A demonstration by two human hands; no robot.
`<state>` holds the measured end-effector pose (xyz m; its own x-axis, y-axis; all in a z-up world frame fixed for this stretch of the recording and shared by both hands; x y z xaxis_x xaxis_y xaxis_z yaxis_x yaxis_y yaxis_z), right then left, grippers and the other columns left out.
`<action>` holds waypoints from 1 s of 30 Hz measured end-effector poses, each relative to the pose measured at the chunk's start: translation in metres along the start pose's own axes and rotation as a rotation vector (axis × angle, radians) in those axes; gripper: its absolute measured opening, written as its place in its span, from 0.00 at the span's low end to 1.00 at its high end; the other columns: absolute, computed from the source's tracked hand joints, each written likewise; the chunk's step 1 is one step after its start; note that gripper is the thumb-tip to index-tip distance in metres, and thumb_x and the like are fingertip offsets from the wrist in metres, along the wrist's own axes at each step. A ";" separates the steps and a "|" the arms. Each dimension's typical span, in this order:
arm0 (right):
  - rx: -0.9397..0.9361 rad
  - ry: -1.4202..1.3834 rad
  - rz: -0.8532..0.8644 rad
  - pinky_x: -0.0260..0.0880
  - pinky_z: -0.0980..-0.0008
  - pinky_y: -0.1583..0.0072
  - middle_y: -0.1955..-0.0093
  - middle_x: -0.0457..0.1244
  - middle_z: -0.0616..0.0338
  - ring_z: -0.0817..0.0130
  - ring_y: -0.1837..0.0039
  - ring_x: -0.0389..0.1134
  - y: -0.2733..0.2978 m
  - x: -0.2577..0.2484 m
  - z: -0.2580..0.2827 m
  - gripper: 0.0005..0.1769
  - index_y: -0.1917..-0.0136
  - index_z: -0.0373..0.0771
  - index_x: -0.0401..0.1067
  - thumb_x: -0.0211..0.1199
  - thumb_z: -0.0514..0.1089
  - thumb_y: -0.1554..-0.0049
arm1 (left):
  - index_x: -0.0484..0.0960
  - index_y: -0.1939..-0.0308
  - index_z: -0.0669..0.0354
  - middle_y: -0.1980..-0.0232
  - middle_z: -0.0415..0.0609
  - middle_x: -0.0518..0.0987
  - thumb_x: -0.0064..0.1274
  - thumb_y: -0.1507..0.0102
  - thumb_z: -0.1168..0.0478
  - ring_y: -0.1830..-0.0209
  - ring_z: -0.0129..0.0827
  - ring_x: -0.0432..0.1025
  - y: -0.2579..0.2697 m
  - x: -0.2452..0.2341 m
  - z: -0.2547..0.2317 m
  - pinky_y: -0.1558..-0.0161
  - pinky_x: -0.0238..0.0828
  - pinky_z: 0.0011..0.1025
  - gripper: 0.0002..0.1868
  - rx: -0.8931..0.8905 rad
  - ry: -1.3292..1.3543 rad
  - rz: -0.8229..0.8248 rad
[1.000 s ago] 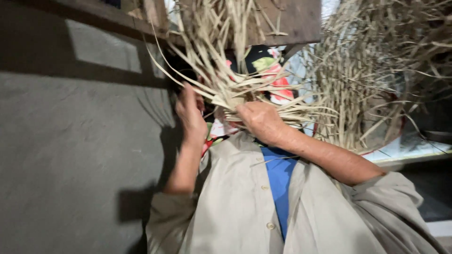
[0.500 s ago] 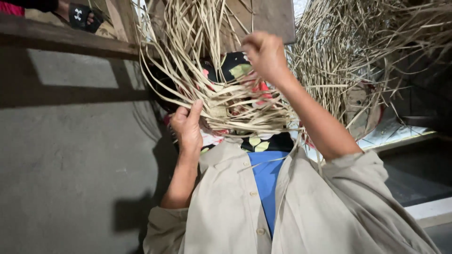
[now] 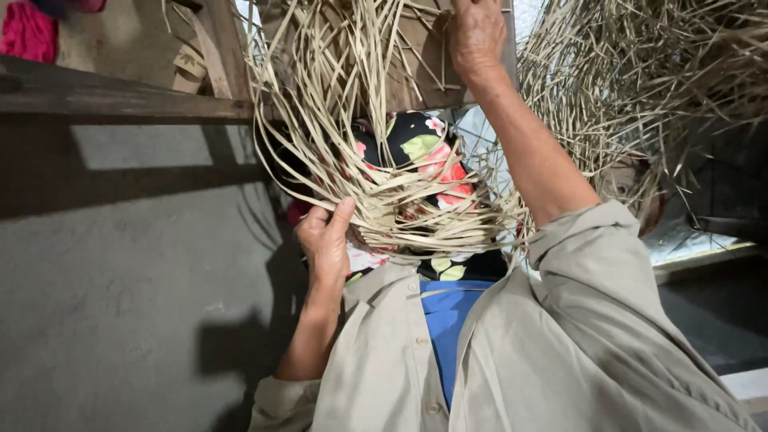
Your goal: Weaving and tucking long strips of dried plant material into a bundle using hands.
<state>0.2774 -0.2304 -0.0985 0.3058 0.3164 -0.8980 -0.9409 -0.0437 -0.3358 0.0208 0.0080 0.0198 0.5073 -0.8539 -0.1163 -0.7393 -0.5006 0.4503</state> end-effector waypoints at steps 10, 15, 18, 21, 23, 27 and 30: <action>0.453 -0.561 0.283 0.54 0.71 0.62 0.69 0.55 0.65 0.71 0.66 0.53 0.023 -0.041 0.037 0.21 0.68 0.47 0.59 0.30 0.57 0.48 | 0.82 0.66 0.66 0.65 0.39 0.79 0.61 0.47 0.60 0.64 0.20 0.67 -0.002 -0.001 0.002 0.63 0.69 0.24 0.12 -0.020 -0.058 0.012; 0.069 -0.180 0.606 0.60 0.75 0.68 0.78 0.53 0.67 0.73 0.72 0.56 0.055 0.005 0.049 0.27 0.76 0.43 0.61 0.73 0.55 0.49 | 0.81 0.70 0.64 0.68 0.33 0.75 0.60 0.46 0.59 0.67 0.17 0.64 -0.001 -0.003 -0.003 0.66 0.66 0.22 0.10 -0.010 -0.131 0.007; 0.112 -0.141 0.591 0.65 0.76 0.69 0.77 0.56 0.67 0.72 0.72 0.60 0.059 0.023 0.044 0.13 0.72 0.41 0.67 0.57 0.30 0.48 | 0.74 0.80 0.59 0.74 0.31 0.68 0.62 0.47 0.59 0.71 0.17 0.60 0.000 -0.006 0.003 0.71 0.61 0.22 0.14 -0.018 -0.104 -0.024; 0.247 -0.230 0.651 0.70 0.78 0.66 0.75 0.60 0.64 0.70 0.70 0.63 0.053 0.015 0.043 0.16 0.74 0.41 0.69 0.52 0.28 0.48 | 0.80 0.72 0.64 0.69 0.37 0.76 0.62 0.48 0.61 0.68 0.20 0.66 -0.001 -0.003 0.002 0.67 0.68 0.23 0.09 -0.040 -0.024 -0.031; 0.312 -0.398 0.671 0.65 0.72 0.62 0.71 0.62 0.63 0.71 0.66 0.63 0.051 -0.005 0.029 0.11 0.70 0.41 0.71 0.54 0.33 0.49 | 0.80 0.71 0.65 0.68 0.37 0.77 0.62 0.48 0.61 0.68 0.20 0.66 -0.001 -0.003 0.002 0.66 0.68 0.24 0.10 -0.049 -0.027 -0.037; 0.596 -1.012 0.847 0.61 0.87 0.56 0.55 0.62 0.62 0.81 0.59 0.59 0.047 -0.114 0.034 0.09 0.52 0.35 0.69 0.54 0.40 0.44 | 0.81 0.70 0.65 0.68 0.37 0.77 0.62 0.48 0.59 0.68 0.20 0.66 0.001 0.000 -0.005 0.66 0.69 0.24 0.11 -0.050 -0.040 -0.013; 0.548 -1.538 0.573 0.53 0.61 0.24 0.40 0.63 0.66 0.69 0.29 0.57 0.055 -0.180 0.029 0.06 0.67 0.46 0.70 0.60 0.38 0.49 | 0.81 0.70 0.65 0.67 0.35 0.75 0.62 0.47 0.60 0.66 0.19 0.64 -0.006 -0.003 0.008 0.64 0.67 0.23 0.11 -0.011 -0.053 0.000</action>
Point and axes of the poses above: each hand's wrist, its own y-axis away from the middle knuckle, its own x-axis out of the palm, z = x × y, the point moved 2 cm from there along -y, towards the middle knuckle
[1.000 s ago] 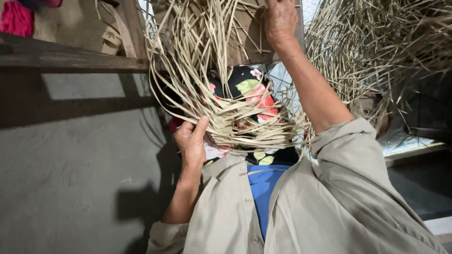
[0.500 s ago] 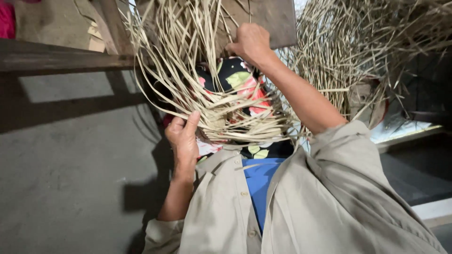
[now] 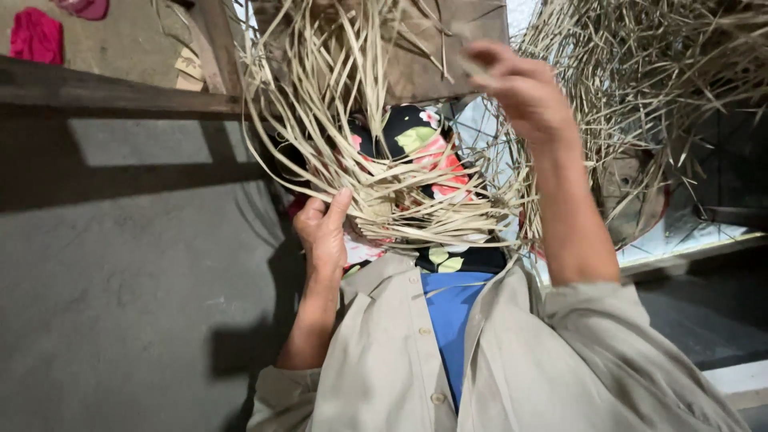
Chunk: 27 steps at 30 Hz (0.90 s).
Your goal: Weaving and tucking long strips of dried plant material into a bundle using hands.
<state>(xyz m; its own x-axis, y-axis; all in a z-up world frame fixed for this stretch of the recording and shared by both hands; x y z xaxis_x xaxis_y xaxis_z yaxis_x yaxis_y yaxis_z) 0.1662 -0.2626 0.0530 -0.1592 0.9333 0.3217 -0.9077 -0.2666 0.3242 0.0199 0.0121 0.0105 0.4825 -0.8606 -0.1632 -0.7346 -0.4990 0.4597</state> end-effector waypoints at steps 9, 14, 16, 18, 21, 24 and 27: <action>-0.482 -0.528 0.336 0.58 0.63 0.26 0.57 0.67 0.62 0.70 0.47 0.70 0.052 -0.071 0.006 0.05 0.59 0.42 0.73 0.57 0.40 0.47 | 0.73 0.79 0.58 0.72 0.31 0.68 0.64 0.48 0.61 0.70 0.18 0.60 -0.010 0.000 0.016 0.69 0.62 0.24 0.13 0.108 0.006 -0.013; -0.530 -0.015 -0.046 0.67 0.75 0.45 0.50 0.64 0.59 0.74 0.53 0.65 0.097 -0.084 0.033 0.08 0.49 0.41 0.70 0.60 0.39 0.43 | 0.76 0.73 0.62 0.70 0.35 0.71 0.56 0.43 0.58 0.67 0.18 0.61 0.007 -0.004 -0.007 0.66 0.62 0.23 0.10 0.084 -0.060 0.004; -0.492 0.192 -0.348 0.65 0.84 0.61 0.57 0.63 0.57 0.75 0.63 0.64 0.121 -0.127 0.032 0.05 0.54 0.37 0.69 0.61 0.35 0.45 | 0.71 0.78 0.60 0.76 0.34 0.65 0.51 0.40 0.58 0.69 0.17 0.58 0.015 -0.016 -0.012 0.68 0.58 0.23 0.14 0.092 -0.147 -0.016; -0.609 0.955 -0.539 0.53 0.71 0.48 0.46 0.53 0.40 0.62 0.46 0.52 0.143 -0.204 0.014 0.09 0.46 0.15 0.60 0.40 0.14 0.26 | 0.76 0.59 0.64 0.60 0.51 0.70 0.52 0.40 0.64 0.65 0.33 0.68 0.026 -0.033 -0.015 0.61 0.67 0.27 0.08 0.659 -0.397 -0.187; -0.452 0.864 -0.460 0.67 0.68 0.48 0.46 0.63 0.43 0.59 0.47 0.65 0.155 -0.073 0.059 0.33 0.30 0.29 0.66 0.48 0.12 0.45 | 0.74 0.56 0.71 0.59 0.58 0.73 0.50 0.39 0.67 0.60 0.45 0.67 0.053 -0.029 -0.043 0.57 0.69 0.37 0.10 1.002 -0.520 -0.209; -0.315 0.617 0.043 0.71 0.65 0.51 0.60 0.67 0.47 0.56 0.55 0.69 0.125 0.038 0.035 0.25 0.50 0.33 0.73 0.46 0.21 0.57 | 0.78 0.59 0.61 0.68 0.48 0.73 0.56 0.42 0.48 0.67 0.42 0.68 0.064 -0.003 -0.047 0.59 0.66 0.34 0.20 1.081 -0.405 0.097; -0.312 0.691 0.251 0.70 0.64 0.53 0.60 0.69 0.56 0.61 0.56 0.71 0.109 0.104 0.003 0.27 0.37 0.40 0.65 0.62 0.33 0.51 | 0.75 0.66 0.54 0.73 0.40 0.68 0.43 0.37 0.43 0.70 0.38 0.67 0.072 0.010 -0.060 0.63 0.61 0.33 0.20 1.032 -0.500 0.368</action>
Point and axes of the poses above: each hand's wrist, its own y-axis away from the middle knuckle, its own x-axis out of the palm, z = x × y, the point moved 2 cm from there along -y, towards the middle knuckle
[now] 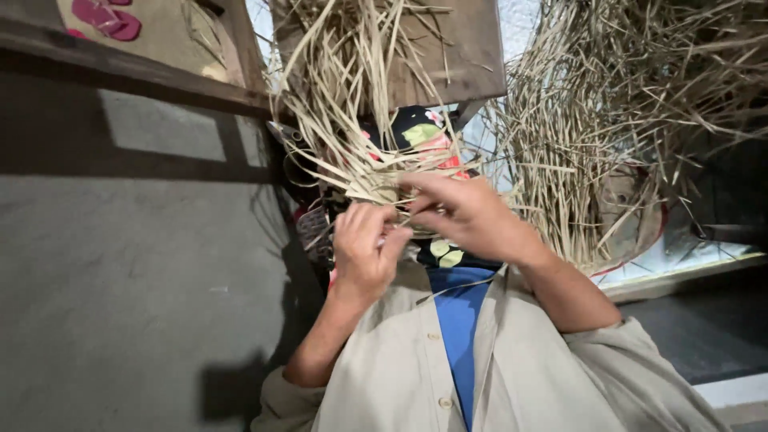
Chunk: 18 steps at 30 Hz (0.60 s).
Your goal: Weaving and tucking long strips of dried plant material into a bundle using hands.
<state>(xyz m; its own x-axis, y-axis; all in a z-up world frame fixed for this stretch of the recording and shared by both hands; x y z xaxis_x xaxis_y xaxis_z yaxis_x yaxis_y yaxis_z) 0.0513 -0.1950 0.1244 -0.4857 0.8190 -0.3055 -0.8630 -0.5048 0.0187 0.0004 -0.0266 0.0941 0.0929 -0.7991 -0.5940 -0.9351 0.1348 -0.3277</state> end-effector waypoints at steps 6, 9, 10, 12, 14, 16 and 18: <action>-0.147 -0.013 0.067 0.71 0.63 0.57 0.63 0.68 0.56 0.59 0.60 0.70 -0.005 0.014 -0.008 0.08 0.54 0.40 0.76 0.64 0.36 0.49 | 0.77 0.75 0.57 0.78 0.45 0.73 0.49 0.37 0.58 0.77 0.38 0.69 -0.011 -0.014 -0.005 0.70 0.66 0.28 0.13 -0.240 0.419 0.017; 0.103 -0.211 0.063 0.75 0.68 0.62 0.65 0.68 0.51 0.65 0.64 0.70 0.000 -0.007 -0.035 0.07 0.56 0.34 0.76 0.62 0.32 0.50 | 0.75 0.74 0.61 0.85 0.48 0.72 0.44 0.39 0.65 0.84 0.29 0.67 -0.003 -0.031 0.008 0.81 0.58 0.21 0.09 -0.616 0.812 -0.195; 0.102 -0.209 0.067 0.75 0.68 0.62 0.65 0.68 0.51 0.65 0.64 0.70 0.001 -0.019 -0.041 0.07 0.56 0.34 0.76 0.62 0.32 0.50 | 0.75 0.74 0.61 0.85 0.48 0.72 0.44 0.39 0.65 0.84 0.29 0.67 -0.005 -0.047 0.013 0.81 0.58 0.21 0.09 -0.616 0.813 -0.199; 0.257 -0.131 -0.004 0.72 0.69 0.62 0.66 0.66 0.48 0.64 0.66 0.68 0.005 -0.045 -0.057 0.06 0.55 0.32 0.75 0.59 0.31 0.46 | 0.73 0.72 0.57 0.79 0.54 0.71 0.42 0.43 0.65 0.80 0.36 0.66 -0.007 -0.081 0.026 0.77 0.59 0.24 0.05 -0.671 1.170 -0.471; 0.347 -0.057 -0.082 0.70 0.70 0.60 0.65 0.66 0.48 0.64 0.65 0.67 0.014 -0.061 -0.073 0.06 0.54 0.33 0.75 0.58 0.31 0.44 | 0.67 0.74 0.53 0.76 0.48 0.69 0.43 0.39 0.60 0.75 0.31 0.64 0.003 -0.123 0.040 0.71 0.57 0.22 0.09 -0.580 1.222 -0.557; 0.432 0.023 -0.161 0.69 0.71 0.59 0.64 0.65 0.48 0.63 0.64 0.66 0.022 -0.075 -0.097 0.06 0.54 0.34 0.74 0.57 0.30 0.42 | 0.62 0.76 0.50 0.73 0.43 0.67 0.45 0.36 0.54 0.71 0.27 0.61 -0.002 -0.142 0.040 0.65 0.56 0.19 0.15 -0.481 1.274 -0.641; 0.011 0.727 -0.273 0.57 0.64 0.49 0.54 0.61 0.53 0.57 0.47 0.57 0.031 -0.081 -0.121 0.00 0.59 0.43 0.78 0.68 0.39 0.46 | 0.69 0.62 0.49 0.38 0.50 0.72 0.33 0.33 0.44 0.59 0.28 0.72 -0.019 -0.142 0.020 0.60 0.66 0.20 0.16 -0.334 1.065 -0.527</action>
Point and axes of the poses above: each hand's wrist, its own y-axis away from the middle knuckle, its own x-axis out of the palm, z = x × y, the point moved 2 cm from there along -y, towards the middle knuckle
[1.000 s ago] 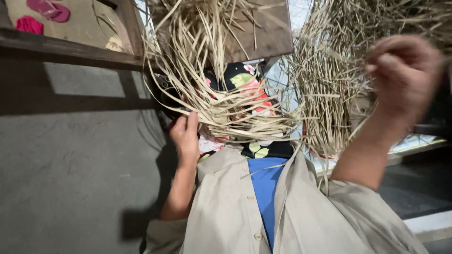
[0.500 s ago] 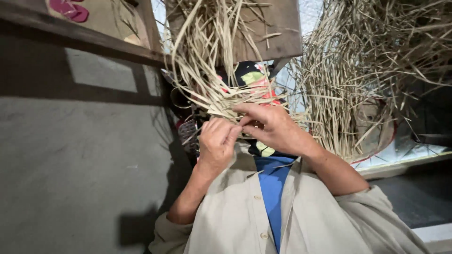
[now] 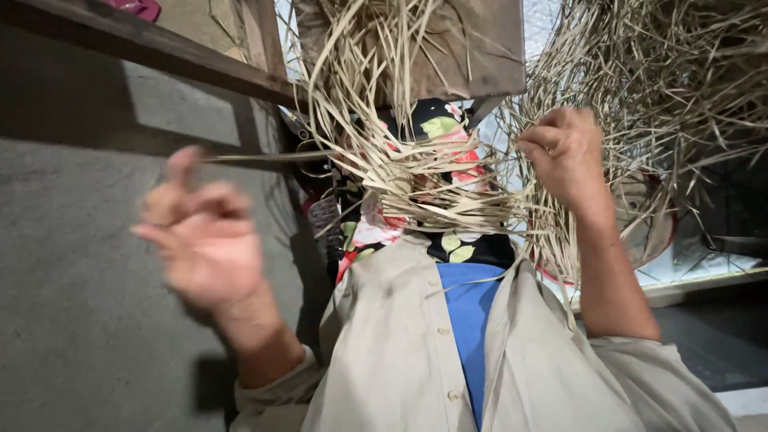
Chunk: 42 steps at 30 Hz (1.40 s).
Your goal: Weaving and tucking long strips of dried plant material into a bundle using hands.
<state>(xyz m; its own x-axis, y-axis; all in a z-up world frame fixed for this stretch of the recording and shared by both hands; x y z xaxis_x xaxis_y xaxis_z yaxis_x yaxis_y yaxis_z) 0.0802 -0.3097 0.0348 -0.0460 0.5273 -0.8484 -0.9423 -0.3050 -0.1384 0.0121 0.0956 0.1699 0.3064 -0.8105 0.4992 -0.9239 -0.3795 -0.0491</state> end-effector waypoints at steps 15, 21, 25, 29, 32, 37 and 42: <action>-0.579 -0.612 0.260 0.63 0.53 0.49 0.50 0.59 0.49 0.46 0.46 0.62 0.003 -0.064 0.173 0.12 0.69 0.41 0.65 0.58 0.46 0.46 | 0.73 0.72 0.61 0.87 0.42 0.65 0.49 0.40 0.63 0.90 0.20 0.61 0.020 0.072 0.166 0.85 0.57 0.15 0.07 -0.376 -0.327 0.140; -0.380 -0.546 0.688 0.70 0.66 0.45 0.38 0.61 0.51 0.62 0.39 0.68 0.032 -0.138 0.114 0.14 0.65 0.42 0.69 0.46 0.46 0.44 | 0.73 0.65 0.58 0.84 0.40 0.67 0.45 0.38 0.61 0.89 0.19 0.58 0.006 0.053 0.153 0.84 0.52 0.19 0.05 -0.162 -0.339 -0.091; -0.195 -0.397 0.517 0.70 0.74 0.50 0.48 0.66 0.61 0.71 0.49 0.72 0.062 -0.134 0.069 0.14 0.51 0.41 0.72 0.52 0.45 0.48 | 0.72 0.63 0.54 0.79 0.31 0.57 0.43 0.37 0.59 0.81 0.15 0.49 -0.004 0.033 0.149 0.76 0.47 0.19 0.05 0.030 -0.544 -0.088; 0.154 -0.240 0.580 0.68 0.73 0.57 0.65 0.71 0.69 0.75 0.62 0.74 0.077 -0.125 0.047 0.12 0.61 0.47 0.75 0.53 0.51 0.48 | 0.74 0.64 0.53 0.79 0.32 0.60 0.44 0.37 0.59 0.80 0.17 0.52 -0.017 0.011 0.149 0.75 0.49 0.19 0.05 0.096 -0.555 -0.161; 0.189 -0.255 0.580 0.69 0.75 0.62 0.73 0.70 0.69 0.76 0.70 0.72 0.083 -0.118 0.035 0.12 0.66 0.48 0.76 0.56 0.51 0.50 | 0.73 0.64 0.53 0.80 0.33 0.59 0.44 0.37 0.58 0.82 0.18 0.53 -0.018 0.006 0.141 0.77 0.50 0.20 0.06 0.100 -0.560 -0.149; -0.415 -0.627 0.518 0.76 0.72 0.55 0.70 0.66 0.68 0.72 0.66 0.73 0.082 -0.108 0.015 0.14 0.67 0.45 0.70 0.52 0.53 0.48 | 0.75 0.64 0.54 0.83 0.34 0.61 0.43 0.36 0.61 0.86 0.18 0.56 -0.023 -0.006 0.132 0.84 0.53 0.19 0.06 0.014 -0.497 -0.183; -0.163 -0.690 0.930 0.40 0.62 0.25 0.24 0.42 0.58 0.66 0.24 0.44 0.146 -0.006 -0.218 0.43 0.30 0.36 0.49 0.63 0.41 0.55 | 0.67 0.43 0.62 0.60 0.43 0.78 0.52 0.38 0.60 0.61 0.23 0.69 -0.028 -0.025 0.113 0.56 0.69 0.24 0.21 0.259 -0.828 -0.184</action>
<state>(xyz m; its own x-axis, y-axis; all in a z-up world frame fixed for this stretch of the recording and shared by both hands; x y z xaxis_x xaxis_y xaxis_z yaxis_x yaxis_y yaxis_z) 0.0157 -0.5306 -0.0914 -0.9133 0.3509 -0.2067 -0.3991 -0.8719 0.2836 0.0567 0.0760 0.0611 0.6054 -0.7513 -0.2627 -0.7934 -0.5433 -0.2745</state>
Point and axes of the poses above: each hand's wrist, its own y-axis away from the middle knuckle, its own x-axis out of the palm, z = x × y, the point moved 2 cm from there along -y, towards the middle knuckle
